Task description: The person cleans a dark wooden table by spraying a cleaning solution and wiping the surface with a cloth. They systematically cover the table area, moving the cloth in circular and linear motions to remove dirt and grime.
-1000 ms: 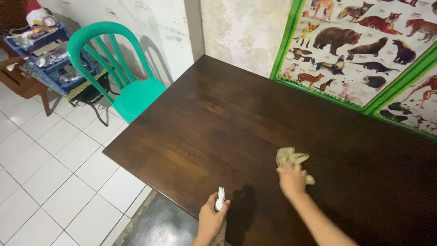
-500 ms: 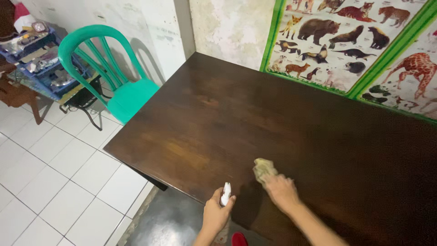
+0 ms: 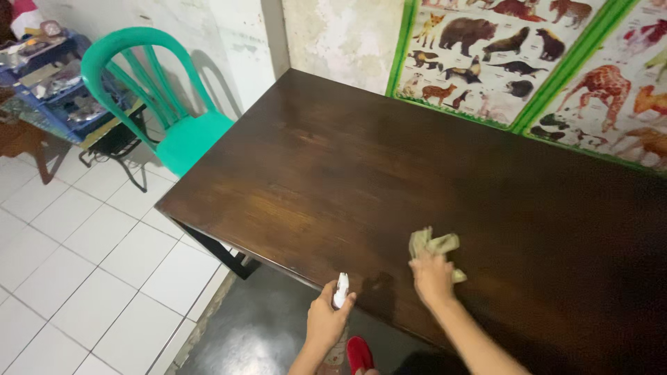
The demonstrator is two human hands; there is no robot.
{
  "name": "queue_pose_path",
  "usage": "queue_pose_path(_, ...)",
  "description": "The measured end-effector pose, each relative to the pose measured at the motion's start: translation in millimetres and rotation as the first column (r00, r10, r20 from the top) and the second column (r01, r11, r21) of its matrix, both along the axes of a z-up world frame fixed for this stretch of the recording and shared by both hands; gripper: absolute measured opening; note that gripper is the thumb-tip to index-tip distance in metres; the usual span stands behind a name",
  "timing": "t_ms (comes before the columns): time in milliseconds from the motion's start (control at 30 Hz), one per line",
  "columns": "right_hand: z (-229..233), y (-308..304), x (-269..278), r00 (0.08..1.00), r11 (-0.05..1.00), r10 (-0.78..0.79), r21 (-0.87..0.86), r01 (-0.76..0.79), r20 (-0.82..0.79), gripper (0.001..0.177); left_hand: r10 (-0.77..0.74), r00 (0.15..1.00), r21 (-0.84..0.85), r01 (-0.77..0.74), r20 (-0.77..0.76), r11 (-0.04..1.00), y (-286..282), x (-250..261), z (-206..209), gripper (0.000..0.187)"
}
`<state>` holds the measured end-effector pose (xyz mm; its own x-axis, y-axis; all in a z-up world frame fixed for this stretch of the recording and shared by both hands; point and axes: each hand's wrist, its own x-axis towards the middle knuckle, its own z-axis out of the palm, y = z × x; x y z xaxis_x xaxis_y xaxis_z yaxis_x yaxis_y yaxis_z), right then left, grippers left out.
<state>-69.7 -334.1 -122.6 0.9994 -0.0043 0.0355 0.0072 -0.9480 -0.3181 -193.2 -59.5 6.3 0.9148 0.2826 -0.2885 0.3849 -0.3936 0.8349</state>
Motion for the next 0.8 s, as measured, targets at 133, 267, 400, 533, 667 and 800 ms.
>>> queue_pose_path(133, -18, 51, -79, 0.935, 0.922, 0.351, -0.189, -0.337, 0.044, 0.048, -0.070, 0.997, 0.026, 0.069, 0.030, 0.997, -19, -2, -7, 0.060)
queue_pose_path(267, -18, 25, -91, 0.713, 0.733, 0.678, -0.084, -0.676, 0.177, 0.042, -0.114, 0.987, 0.009, 0.114, 0.109, 0.993, -46, 5, -5, 0.058)
queue_pose_path(400, -2, -38, -47, 0.909, 0.887, 0.377, -0.213, -0.409, -0.176, 0.037, -0.133, 0.990, 0.050, 0.131, 0.041, 0.990, -68, 18, 0, 0.059)
queue_pose_path(533, 19, -138, 3, 0.956, 0.892, 0.233, -0.353, -0.282, -0.176, 0.029, -0.082, 0.994, 0.057, 0.078, 0.077, 0.995, -100, 34, 3, 0.059)
queue_pose_path(667, 29, -257, 55, 0.992, 0.871, -0.097, -0.489, 0.045, -0.081, 0.029, -0.057, 0.993, 0.026, 0.054, 0.105, 0.998, -149, 46, 3, 0.059)
queue_pose_path(800, 37, -306, 93, 0.926, 0.919, -0.146, -0.299, 0.256, 0.347, 0.036, -0.103, 0.995, 0.008, 0.103, 0.009, 0.995, -193, 57, 4, 0.059)
